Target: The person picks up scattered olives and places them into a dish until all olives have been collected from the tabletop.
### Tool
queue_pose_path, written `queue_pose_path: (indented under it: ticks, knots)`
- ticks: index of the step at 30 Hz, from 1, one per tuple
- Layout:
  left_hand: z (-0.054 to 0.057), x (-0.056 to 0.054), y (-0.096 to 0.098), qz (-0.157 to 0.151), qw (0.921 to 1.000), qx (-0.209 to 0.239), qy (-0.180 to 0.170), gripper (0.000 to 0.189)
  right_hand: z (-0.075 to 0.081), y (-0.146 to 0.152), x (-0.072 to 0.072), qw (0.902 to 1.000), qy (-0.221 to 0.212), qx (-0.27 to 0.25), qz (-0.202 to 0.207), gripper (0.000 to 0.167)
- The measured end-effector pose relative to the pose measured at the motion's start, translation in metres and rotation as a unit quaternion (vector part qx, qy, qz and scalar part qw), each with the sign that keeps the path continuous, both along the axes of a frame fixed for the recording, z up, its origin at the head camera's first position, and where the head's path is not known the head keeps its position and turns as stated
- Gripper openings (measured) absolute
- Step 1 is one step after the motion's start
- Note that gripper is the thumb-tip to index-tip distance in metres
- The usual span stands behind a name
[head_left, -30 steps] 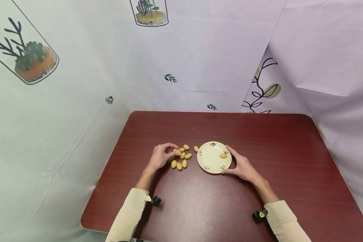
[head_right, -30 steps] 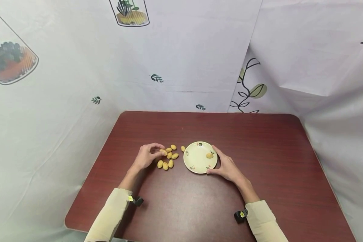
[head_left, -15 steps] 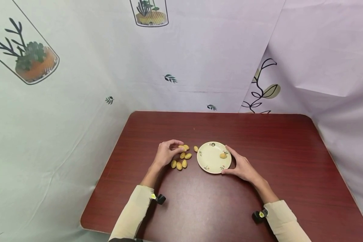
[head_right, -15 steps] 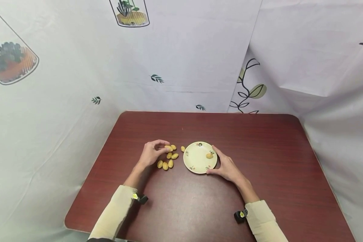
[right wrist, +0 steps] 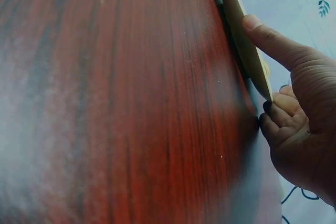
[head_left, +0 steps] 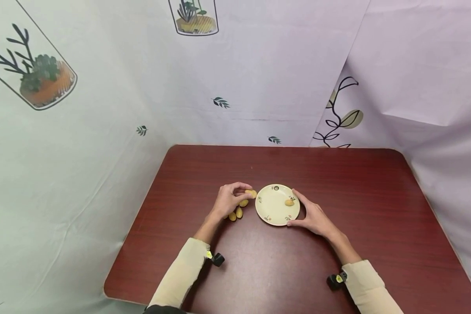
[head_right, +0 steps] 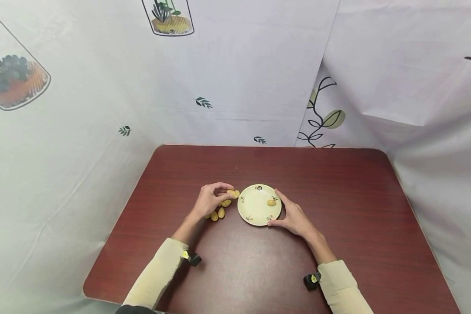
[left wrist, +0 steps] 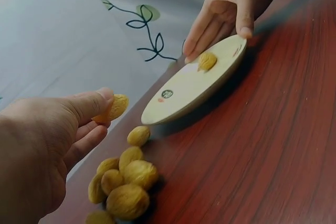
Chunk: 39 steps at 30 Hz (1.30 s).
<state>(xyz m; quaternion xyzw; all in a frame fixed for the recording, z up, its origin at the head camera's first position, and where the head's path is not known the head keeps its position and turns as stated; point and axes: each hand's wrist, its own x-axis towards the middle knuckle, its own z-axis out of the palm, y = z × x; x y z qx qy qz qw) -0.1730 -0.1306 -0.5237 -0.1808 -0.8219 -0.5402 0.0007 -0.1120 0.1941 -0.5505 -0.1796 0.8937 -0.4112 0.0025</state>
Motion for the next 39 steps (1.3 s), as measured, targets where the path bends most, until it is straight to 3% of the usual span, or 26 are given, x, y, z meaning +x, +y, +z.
queue_pose_path:
  ticks: [11, 26, 39]
  knots:
    - [-0.003, -0.002, 0.022, -0.025, 0.9996, 0.013, -0.003, 0.023, 0.001, 0.000, 0.001, 1.0000, 0.006, -0.002, 0.000, 0.112]
    - [-0.011, 0.007, 0.057, -0.055, 0.9978, 0.015, -0.033, 0.022, 0.000, 0.001, 0.000, 1.0000, -0.004, -0.002, 0.001, 0.114]
    - [-0.020, 0.011, 0.082, -0.056, 0.9983, -0.014, -0.011, 0.022, -0.004, 0.001, 0.000, 0.9999, 0.014, 0.000, -0.001, 0.113]
